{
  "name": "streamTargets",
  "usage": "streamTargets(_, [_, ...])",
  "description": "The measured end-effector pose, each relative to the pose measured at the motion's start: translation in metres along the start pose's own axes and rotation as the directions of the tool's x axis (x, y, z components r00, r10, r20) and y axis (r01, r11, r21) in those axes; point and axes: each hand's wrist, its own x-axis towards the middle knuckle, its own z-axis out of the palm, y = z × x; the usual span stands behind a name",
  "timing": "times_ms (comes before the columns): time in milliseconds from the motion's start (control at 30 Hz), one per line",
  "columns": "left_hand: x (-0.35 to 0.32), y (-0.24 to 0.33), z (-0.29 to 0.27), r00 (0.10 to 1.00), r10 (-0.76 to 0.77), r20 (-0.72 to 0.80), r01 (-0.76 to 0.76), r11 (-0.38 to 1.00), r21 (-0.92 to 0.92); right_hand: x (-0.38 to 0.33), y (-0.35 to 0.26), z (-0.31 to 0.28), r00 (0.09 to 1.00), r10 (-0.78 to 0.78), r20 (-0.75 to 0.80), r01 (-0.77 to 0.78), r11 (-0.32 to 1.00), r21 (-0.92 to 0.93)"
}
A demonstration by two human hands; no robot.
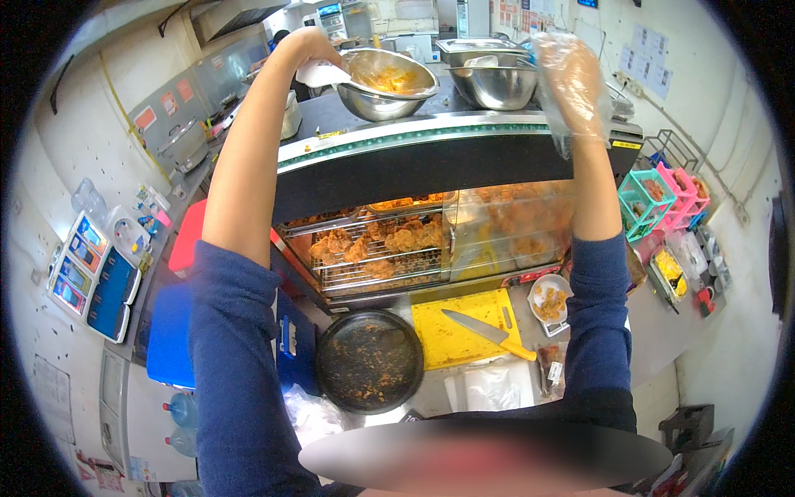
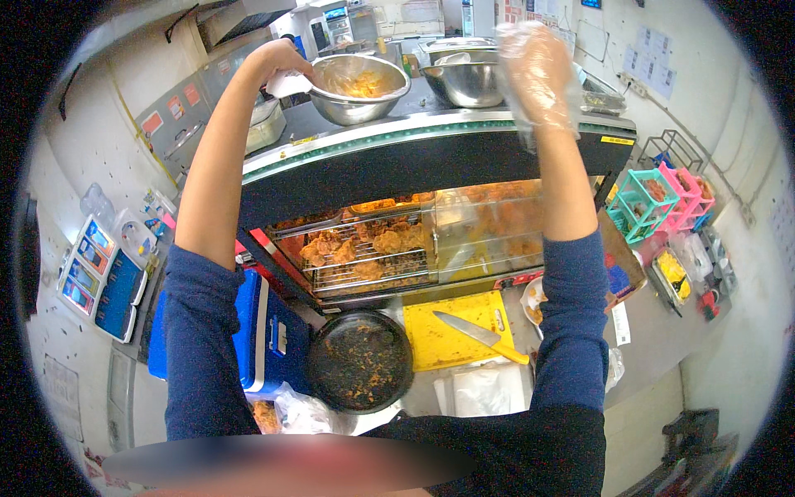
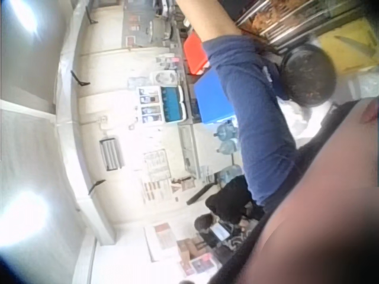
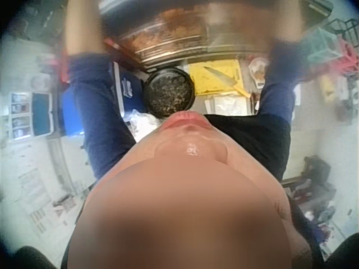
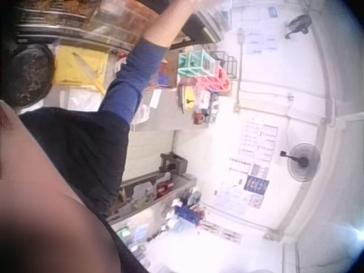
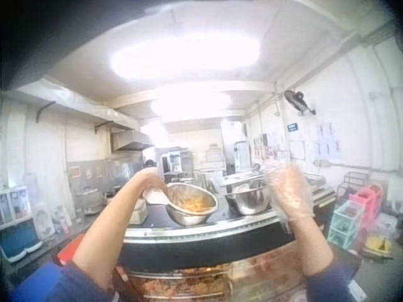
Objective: The person assembles a takeout meal by retrieving fried chicken from a display case, adding sauce from a refrigerated container, scooping rice into a container, and combining the items in a takeaway box. They handle receipts, plastic bags, and a container lid during the process.
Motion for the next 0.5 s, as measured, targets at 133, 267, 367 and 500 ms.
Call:
streamTargets(133, [0.007,-0.005,0.001,0.992,0.097,-0.081,-0.081,0.979,0.186,0.025,-0.073,0.030,0.981,-0.002,0.192,-0.032,0.985,0.172])
streamTargets(267, [0.023,-0.023,0.009,0.982,0.138,-0.128,-0.109,0.972,0.210,0.054,-0.116,0.089,0.822,-0.229,0.521,0.146,0.970,0.196])
streamTargets(367, [0.026,-0.042,0.010,0.971,0.168,-0.169,-0.164,0.986,0.042,0.062,-0.136,0.118,0.714,-0.208,0.669,0.129,0.978,0.167])
streamTargets(500, [0.014,-0.057,0.009,0.941,0.254,-0.221,-0.280,0.955,-0.095,0.071,-0.146,0.139,0.769,-0.153,0.621,0.103,0.988,0.116])
